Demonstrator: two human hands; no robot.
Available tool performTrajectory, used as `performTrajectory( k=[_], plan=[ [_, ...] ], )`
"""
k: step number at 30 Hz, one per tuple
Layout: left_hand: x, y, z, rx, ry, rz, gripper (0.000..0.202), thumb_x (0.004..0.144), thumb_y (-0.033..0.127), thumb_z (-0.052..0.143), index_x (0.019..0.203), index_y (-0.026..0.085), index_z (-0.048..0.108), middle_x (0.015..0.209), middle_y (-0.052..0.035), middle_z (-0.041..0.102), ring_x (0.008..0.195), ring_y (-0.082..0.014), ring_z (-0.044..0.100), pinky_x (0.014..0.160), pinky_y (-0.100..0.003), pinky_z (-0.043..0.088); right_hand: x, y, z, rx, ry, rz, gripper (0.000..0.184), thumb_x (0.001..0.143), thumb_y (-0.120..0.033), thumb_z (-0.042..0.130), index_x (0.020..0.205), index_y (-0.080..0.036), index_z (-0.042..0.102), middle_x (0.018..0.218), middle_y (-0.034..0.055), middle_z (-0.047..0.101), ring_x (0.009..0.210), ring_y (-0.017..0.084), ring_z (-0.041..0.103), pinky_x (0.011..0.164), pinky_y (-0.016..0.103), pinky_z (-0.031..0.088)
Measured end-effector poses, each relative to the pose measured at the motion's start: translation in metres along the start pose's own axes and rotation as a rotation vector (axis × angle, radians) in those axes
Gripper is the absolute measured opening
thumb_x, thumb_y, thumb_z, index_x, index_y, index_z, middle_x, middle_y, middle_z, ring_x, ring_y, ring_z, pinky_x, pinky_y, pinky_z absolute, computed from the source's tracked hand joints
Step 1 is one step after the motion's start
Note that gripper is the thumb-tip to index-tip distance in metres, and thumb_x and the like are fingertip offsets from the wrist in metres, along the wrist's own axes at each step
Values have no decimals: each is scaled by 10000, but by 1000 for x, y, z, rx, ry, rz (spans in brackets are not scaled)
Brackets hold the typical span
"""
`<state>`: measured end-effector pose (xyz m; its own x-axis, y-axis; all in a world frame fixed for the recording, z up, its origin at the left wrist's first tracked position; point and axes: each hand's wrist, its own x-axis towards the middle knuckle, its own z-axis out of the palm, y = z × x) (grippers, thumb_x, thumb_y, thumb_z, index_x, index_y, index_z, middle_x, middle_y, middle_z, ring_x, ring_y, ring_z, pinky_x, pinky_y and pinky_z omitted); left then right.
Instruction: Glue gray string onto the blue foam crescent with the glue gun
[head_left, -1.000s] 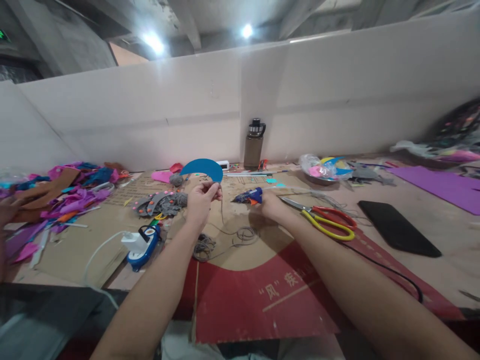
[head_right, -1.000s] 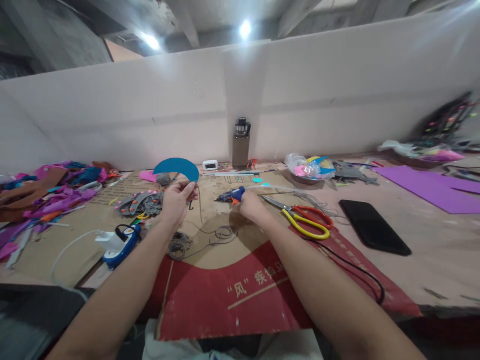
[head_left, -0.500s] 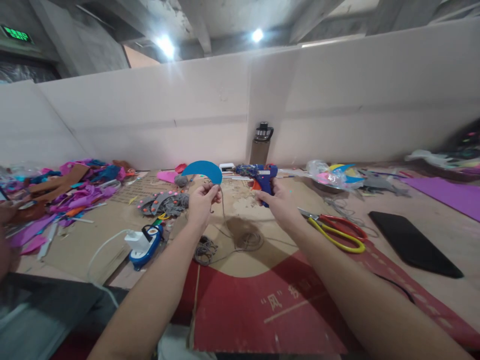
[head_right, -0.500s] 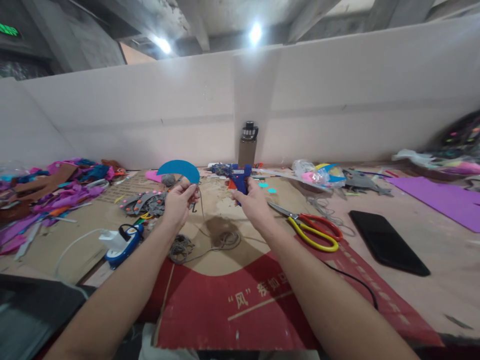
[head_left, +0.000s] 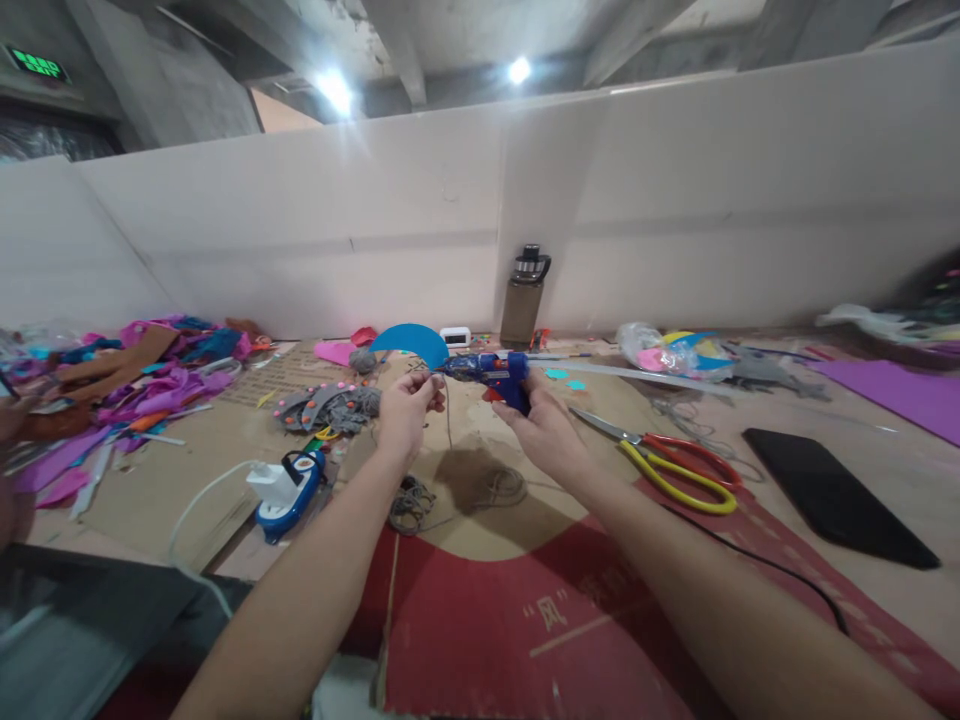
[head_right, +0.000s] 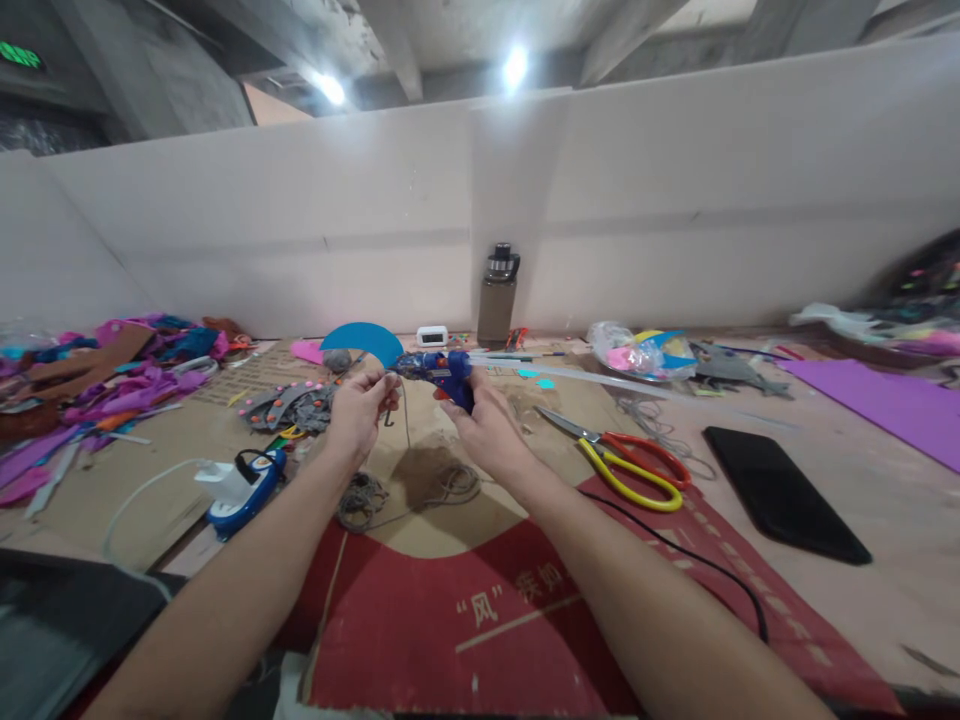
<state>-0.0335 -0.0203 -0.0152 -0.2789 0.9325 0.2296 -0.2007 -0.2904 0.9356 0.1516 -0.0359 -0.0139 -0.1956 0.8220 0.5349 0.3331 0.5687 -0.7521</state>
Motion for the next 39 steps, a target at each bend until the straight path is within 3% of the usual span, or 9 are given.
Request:
performTrajectory(
  k=[20, 39],
  plan=[
    [-3, 1, 1, 48, 0, 50, 193, 660, 281, 707, 695, 117, 611, 548, 8, 570, 470, -67, 507, 479, -198, 401, -1, -2, 2, -107, 11, 33, 264, 821, -299, 525, 1062, -190, 540, 902, 80, 674, 777, 226, 603, 696, 341, 441],
    [0, 1, 0, -29, 35, 79, 190, 653, 279, 722, 697, 124, 621, 611, 1, 596, 499, -72, 520, 477, -202, 404, -1, 1, 0, -190, 25, 30, 268, 844, -324, 496, 1066, -184, 546, 943, 103, 662, 826, 251, 590, 746, 375, 440]
  ],
)
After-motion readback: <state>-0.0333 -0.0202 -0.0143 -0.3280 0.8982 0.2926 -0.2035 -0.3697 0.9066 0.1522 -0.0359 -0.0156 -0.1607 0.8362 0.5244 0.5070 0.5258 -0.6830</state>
